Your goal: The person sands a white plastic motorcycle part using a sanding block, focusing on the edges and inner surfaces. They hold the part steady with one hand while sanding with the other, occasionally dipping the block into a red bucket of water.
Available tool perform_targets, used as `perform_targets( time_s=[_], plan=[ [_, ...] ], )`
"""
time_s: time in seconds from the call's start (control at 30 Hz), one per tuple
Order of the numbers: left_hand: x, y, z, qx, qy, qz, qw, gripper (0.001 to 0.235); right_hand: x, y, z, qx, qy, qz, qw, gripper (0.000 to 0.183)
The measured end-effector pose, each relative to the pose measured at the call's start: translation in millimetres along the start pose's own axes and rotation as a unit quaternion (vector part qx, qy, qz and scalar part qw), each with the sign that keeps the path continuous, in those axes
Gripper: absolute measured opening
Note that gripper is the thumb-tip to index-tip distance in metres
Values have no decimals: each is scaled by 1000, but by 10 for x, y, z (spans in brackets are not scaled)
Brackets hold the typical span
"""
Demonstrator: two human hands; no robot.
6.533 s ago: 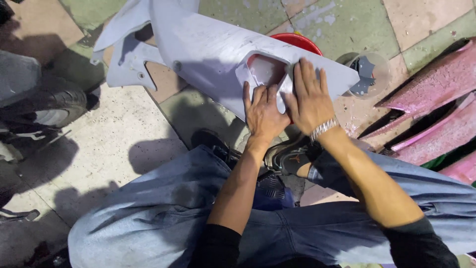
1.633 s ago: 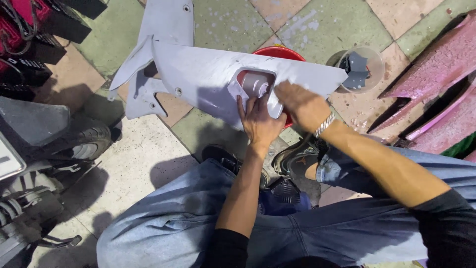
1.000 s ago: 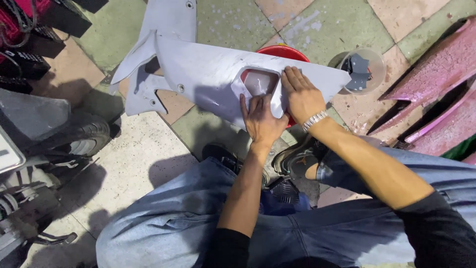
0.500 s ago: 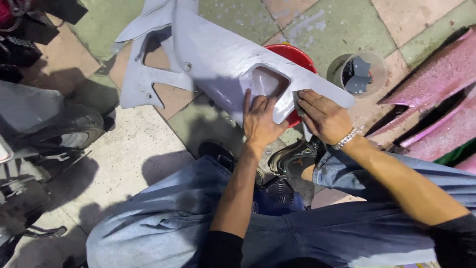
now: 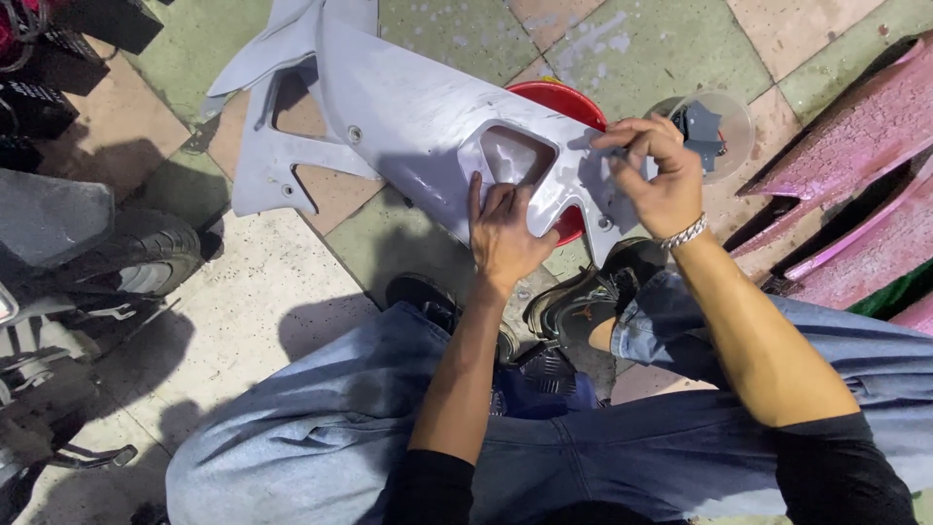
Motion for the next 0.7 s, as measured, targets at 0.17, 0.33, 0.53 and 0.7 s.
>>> perform_targets(
  time_s=[0.17, 0.33, 0.53, 0.7],
  plan=[
    [54, 48, 31, 5, 2, -3, 1000, 56, -34, -16, 337, 2, 11, 3, 1000, 33],
    [54, 51, 41, 6, 10, -16, 1000, 54, -29, -215, 269, -124, 48, -11, 991, 21],
    [64, 50, 41, 9, 19, -26, 999, 55, -63, -404, 175, -232, 27, 20, 972, 7],
    [90, 66, 61, 13, 24, -36, 999, 55, -84, -454, 111, -282, 73, 33, 956, 9]
  ],
)
Point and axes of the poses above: each hand's wrist, its own x-axis towards the middle knuckle, its own y-axis out of the back of the hand, z = x × y, the point moved 6 cm from there along x, towards the middle knuckle, and after that the axes turned 6 degrees about -z, right-handed, at the moved point
